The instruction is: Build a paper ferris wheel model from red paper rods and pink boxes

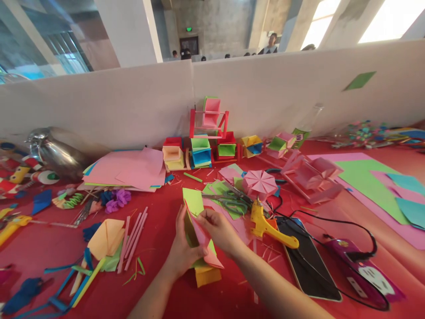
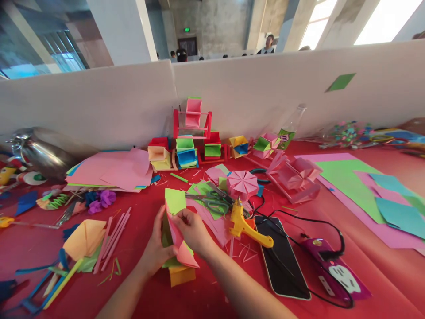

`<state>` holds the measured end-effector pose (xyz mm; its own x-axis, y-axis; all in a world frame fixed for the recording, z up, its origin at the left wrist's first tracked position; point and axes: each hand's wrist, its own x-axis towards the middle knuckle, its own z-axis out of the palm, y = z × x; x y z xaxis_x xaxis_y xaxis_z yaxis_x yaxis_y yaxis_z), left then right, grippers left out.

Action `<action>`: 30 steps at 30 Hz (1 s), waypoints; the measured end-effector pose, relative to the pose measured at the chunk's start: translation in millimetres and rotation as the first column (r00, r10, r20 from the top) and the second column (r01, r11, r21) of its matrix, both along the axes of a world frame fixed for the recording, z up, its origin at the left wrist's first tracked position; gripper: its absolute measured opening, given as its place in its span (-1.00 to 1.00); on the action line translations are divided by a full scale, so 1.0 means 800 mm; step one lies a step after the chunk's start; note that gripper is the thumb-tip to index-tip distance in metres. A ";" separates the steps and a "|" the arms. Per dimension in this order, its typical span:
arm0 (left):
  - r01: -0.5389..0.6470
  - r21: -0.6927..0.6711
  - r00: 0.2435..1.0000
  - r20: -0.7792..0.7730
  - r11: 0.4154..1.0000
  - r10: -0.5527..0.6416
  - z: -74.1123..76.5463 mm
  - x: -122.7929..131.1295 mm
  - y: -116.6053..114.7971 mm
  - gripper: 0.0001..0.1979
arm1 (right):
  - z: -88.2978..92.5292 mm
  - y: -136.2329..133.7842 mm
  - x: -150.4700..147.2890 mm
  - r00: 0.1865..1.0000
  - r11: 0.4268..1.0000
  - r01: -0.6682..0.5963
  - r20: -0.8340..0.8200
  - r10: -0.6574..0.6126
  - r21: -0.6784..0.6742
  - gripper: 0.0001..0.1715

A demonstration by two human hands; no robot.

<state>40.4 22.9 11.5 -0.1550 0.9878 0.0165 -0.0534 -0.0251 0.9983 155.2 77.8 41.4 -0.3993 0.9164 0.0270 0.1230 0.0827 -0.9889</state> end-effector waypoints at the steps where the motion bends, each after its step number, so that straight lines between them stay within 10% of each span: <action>1: 0.024 0.007 0.998 0.050 1.000 -0.024 0.002 0.002 -0.001 0.24 | -0.003 0.000 0.000 1.000 1.000 -0.002 -0.005 0.002 -0.011 -0.67; 9: 0.089 -0.172 0.822 0.569 0.981 0.026 0.004 -0.026 0.006 -0.25 | -0.005 0.008 0.009 0.995 0.998 -0.051 0.088 0.047 0.044 -0.70; 16: 0.192 -0.314 0.912 0.406 0.930 -0.051 0.012 -0.038 0.015 -0.53 | 0.007 0.028 0.029 0.932 0.969 -0.067 0.363 -0.025 0.239 -0.75; 22: 0.038 -0.335 0.964 0.260 0.942 0.054 0.002 -0.056 0.017 -0.58 | 0.008 0.024 0.053 0.678 0.866 0.055 0.618 -0.398 0.497 -0.69; 30: -0.184 -0.275 0.970 0.105 0.943 0.220 -0.003 -0.076 0.019 -0.56 | 0.005 -0.004 0.081 0.330 0.903 -0.221 0.899 -0.288 0.369 -0.81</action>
<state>-20.2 37.9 8.7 -0.3350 0.9019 -0.2726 -0.2068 0.2119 0.9552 219.7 74.5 45.1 -0.3585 0.9334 -0.0141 0.9301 0.3559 -0.0904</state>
